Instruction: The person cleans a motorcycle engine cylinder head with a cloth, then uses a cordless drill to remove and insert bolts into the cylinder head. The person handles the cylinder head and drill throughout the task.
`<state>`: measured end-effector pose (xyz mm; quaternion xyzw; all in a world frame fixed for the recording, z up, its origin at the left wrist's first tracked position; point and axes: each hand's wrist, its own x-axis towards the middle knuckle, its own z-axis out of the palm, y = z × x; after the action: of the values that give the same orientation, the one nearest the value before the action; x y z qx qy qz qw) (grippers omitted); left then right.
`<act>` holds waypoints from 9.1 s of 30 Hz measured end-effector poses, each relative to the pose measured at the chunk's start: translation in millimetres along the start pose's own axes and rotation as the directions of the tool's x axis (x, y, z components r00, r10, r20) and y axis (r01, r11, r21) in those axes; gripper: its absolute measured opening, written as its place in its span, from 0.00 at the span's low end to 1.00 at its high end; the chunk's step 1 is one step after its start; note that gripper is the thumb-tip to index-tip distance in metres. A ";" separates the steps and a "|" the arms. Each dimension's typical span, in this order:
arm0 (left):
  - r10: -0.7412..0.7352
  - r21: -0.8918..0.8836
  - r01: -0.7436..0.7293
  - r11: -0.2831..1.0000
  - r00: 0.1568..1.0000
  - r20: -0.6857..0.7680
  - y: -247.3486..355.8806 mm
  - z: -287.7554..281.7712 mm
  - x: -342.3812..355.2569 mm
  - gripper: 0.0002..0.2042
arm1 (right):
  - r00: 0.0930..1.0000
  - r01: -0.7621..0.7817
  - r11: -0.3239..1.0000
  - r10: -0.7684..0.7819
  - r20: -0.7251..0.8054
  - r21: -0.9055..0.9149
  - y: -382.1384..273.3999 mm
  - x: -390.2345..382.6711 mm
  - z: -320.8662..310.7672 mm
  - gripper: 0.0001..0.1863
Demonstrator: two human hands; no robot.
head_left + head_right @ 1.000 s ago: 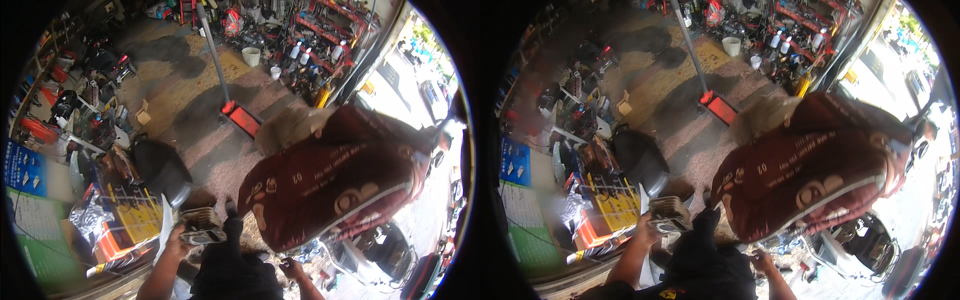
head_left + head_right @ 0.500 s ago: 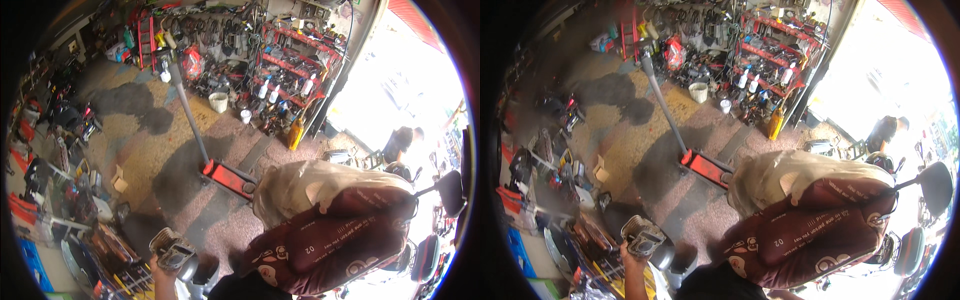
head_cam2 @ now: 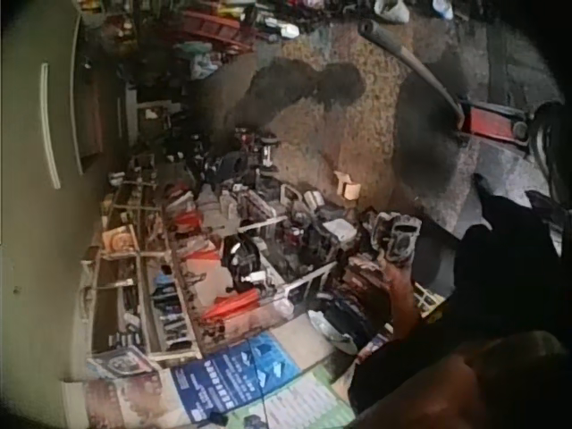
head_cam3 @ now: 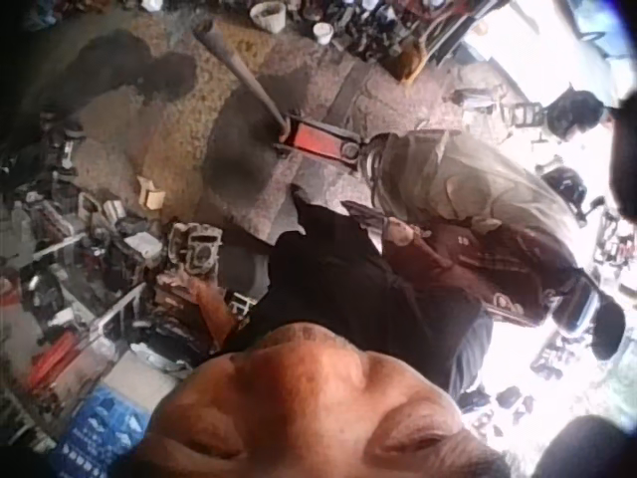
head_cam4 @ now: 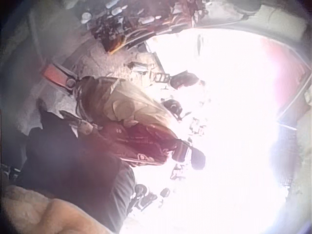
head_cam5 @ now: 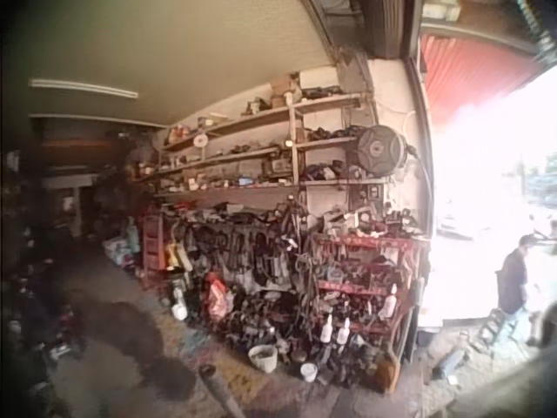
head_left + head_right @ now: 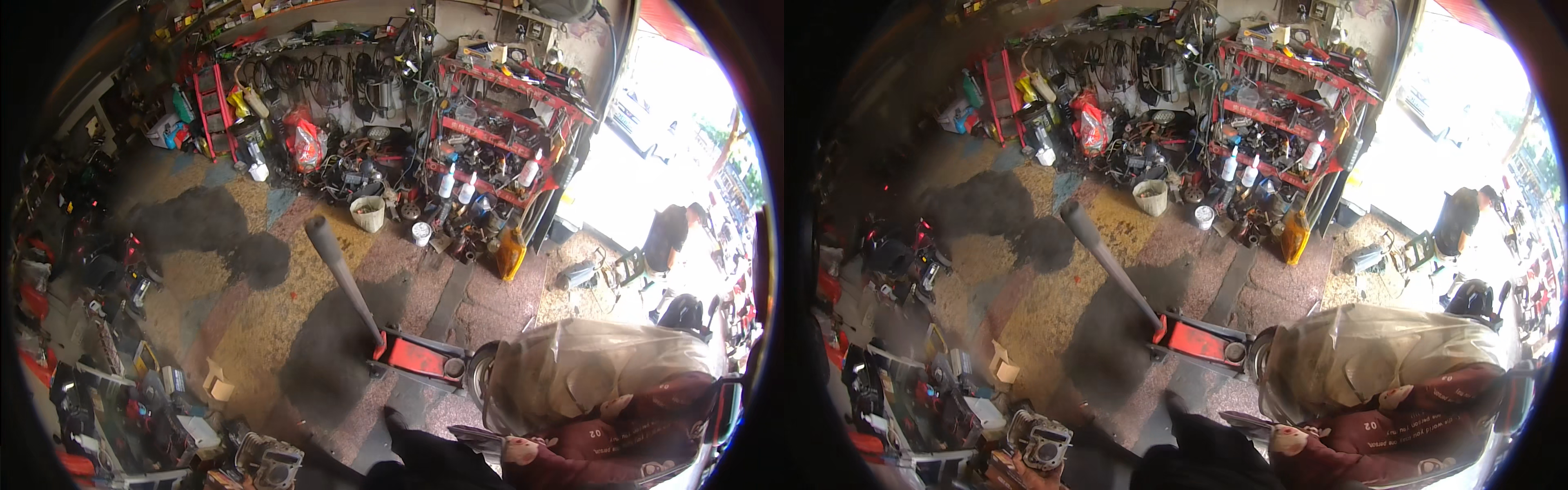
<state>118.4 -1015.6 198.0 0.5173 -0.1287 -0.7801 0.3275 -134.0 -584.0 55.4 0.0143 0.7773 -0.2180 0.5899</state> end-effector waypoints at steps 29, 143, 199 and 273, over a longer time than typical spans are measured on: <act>-0.214 0.427 -0.055 0.903 0.803 0.556 213.0 585.6 405.2 0.20 | 0.838 -0.402 0.637 0.546 -0.016 0.658 -342.1 40.4 -205.5 0.21; -0.533 0.341 -0.834 -0.434 -0.068 -0.844 -98.9 347.5 182.4 0.16 | 0.533 0.827 -0.539 0.667 0.520 -0.157 -743.5 113.5 316.4 0.08; -0.696 0.335 -0.781 -0.527 0.170 -0.698 -687.1 -236.0 -555.5 0.28 | 0.565 0.722 -0.688 0.652 0.505 0.080 360.1 -279.9 523.1 0.18; -0.880 0.932 -0.276 -0.234 0.468 -0.082 -1227.1 -887.2 -768.0 0.37 | 0.690 0.290 0.274 0.605 -0.398 0.917 1608.0 -38.3 562.8 0.26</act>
<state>637.8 524.8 -292.3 0.2042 -0.5853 -0.5880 -0.5196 839.6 679.2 -544.8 0.5287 0.6386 -0.5421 0.1372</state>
